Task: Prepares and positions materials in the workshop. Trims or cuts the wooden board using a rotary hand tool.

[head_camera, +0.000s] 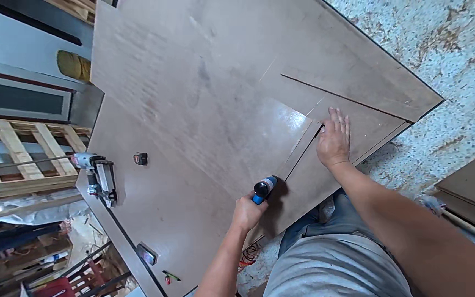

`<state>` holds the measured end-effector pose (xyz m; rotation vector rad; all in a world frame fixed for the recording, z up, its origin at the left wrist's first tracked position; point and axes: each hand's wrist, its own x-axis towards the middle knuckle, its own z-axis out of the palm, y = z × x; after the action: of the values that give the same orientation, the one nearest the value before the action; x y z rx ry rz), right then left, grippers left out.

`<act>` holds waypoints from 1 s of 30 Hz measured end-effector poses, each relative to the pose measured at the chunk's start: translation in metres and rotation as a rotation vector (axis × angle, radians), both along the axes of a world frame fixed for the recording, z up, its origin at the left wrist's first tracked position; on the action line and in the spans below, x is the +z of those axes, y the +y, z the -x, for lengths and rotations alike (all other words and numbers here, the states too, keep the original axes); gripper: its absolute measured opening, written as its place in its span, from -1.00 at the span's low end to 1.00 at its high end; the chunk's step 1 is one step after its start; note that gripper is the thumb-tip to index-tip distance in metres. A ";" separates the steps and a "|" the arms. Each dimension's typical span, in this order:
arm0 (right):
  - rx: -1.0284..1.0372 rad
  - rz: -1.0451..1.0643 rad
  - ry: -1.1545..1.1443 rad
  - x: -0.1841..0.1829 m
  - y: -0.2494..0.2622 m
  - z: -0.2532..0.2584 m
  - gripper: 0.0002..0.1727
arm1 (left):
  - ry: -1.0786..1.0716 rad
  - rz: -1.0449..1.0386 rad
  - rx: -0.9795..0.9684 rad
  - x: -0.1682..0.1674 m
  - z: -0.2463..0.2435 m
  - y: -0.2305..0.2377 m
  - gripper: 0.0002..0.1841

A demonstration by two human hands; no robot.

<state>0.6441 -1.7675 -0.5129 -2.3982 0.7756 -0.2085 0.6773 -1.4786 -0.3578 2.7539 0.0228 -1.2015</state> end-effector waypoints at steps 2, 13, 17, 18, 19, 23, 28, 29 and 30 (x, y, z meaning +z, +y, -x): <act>0.000 -0.001 -0.005 -0.001 0.000 0.000 -0.60 | -0.001 0.010 -0.010 -0.002 -0.005 -0.014 -0.78; -0.005 -0.029 -0.045 0.000 -0.003 0.001 -0.61 | -0.023 0.039 -0.032 -0.003 -0.025 -0.083 -0.77; -0.010 -0.032 -0.048 0.001 -0.003 0.002 -0.62 | -0.040 0.060 -0.037 -0.003 -0.030 -0.097 -0.79; -0.011 -0.029 -0.057 0.001 -0.003 0.002 -0.62 | -0.042 0.066 -0.033 -0.004 -0.030 -0.099 -0.79; -0.011 -0.025 -0.063 0.001 -0.003 0.002 -0.63 | -0.042 0.065 -0.031 -0.004 -0.031 -0.101 -0.80; -0.012 -0.034 -0.065 0.000 -0.003 0.002 -0.62 | -0.036 0.073 -0.028 -0.004 -0.038 -0.121 -0.78; 0.000 -0.053 -0.052 0.001 -0.004 0.001 -0.65 | -0.049 0.085 -0.078 -0.004 -0.048 -0.146 -0.78; 0.000 -0.053 -0.048 0.000 -0.004 0.001 -0.65 | -0.050 0.091 -0.075 -0.005 -0.050 -0.151 -0.78; -0.007 -0.046 -0.052 -0.001 -0.004 0.001 -0.64 | -0.047 0.092 -0.072 -0.005 -0.052 -0.156 -0.78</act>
<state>0.6434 -1.7714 -0.5142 -2.3383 0.7564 -0.2524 0.7296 -1.6349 -0.3628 2.7230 -0.1347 -1.1242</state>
